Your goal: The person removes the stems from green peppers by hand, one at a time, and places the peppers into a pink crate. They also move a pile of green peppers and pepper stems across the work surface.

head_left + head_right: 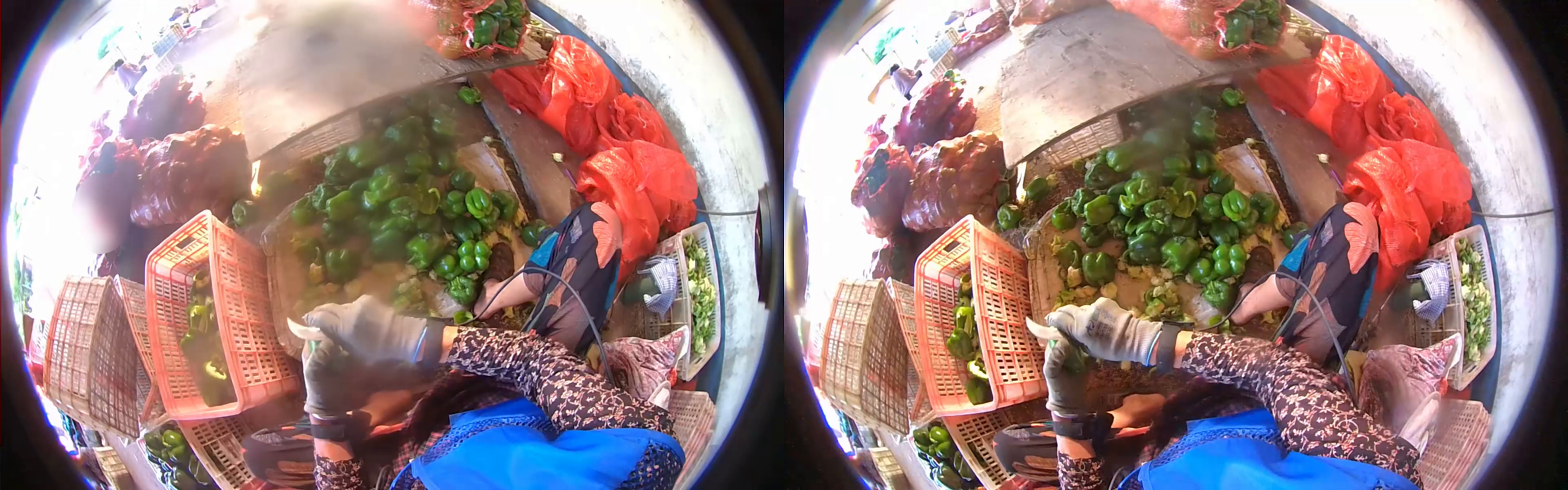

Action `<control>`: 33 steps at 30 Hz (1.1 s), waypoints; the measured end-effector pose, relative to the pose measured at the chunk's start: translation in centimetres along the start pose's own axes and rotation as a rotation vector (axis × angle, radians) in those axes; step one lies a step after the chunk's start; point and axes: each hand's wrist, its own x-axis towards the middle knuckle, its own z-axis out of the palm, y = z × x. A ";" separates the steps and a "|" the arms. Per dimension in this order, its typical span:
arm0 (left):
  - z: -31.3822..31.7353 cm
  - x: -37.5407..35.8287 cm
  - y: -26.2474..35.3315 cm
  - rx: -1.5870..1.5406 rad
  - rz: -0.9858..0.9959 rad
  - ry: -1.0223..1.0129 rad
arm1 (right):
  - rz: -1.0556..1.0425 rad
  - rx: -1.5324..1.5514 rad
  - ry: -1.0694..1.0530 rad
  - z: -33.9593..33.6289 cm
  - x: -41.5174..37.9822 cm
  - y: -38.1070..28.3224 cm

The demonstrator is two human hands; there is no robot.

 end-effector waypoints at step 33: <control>-2.1 15.1 5.1 0.209 -0.278 0.194 | 0.753 0.505 0.215 -5.3 0.1 21.1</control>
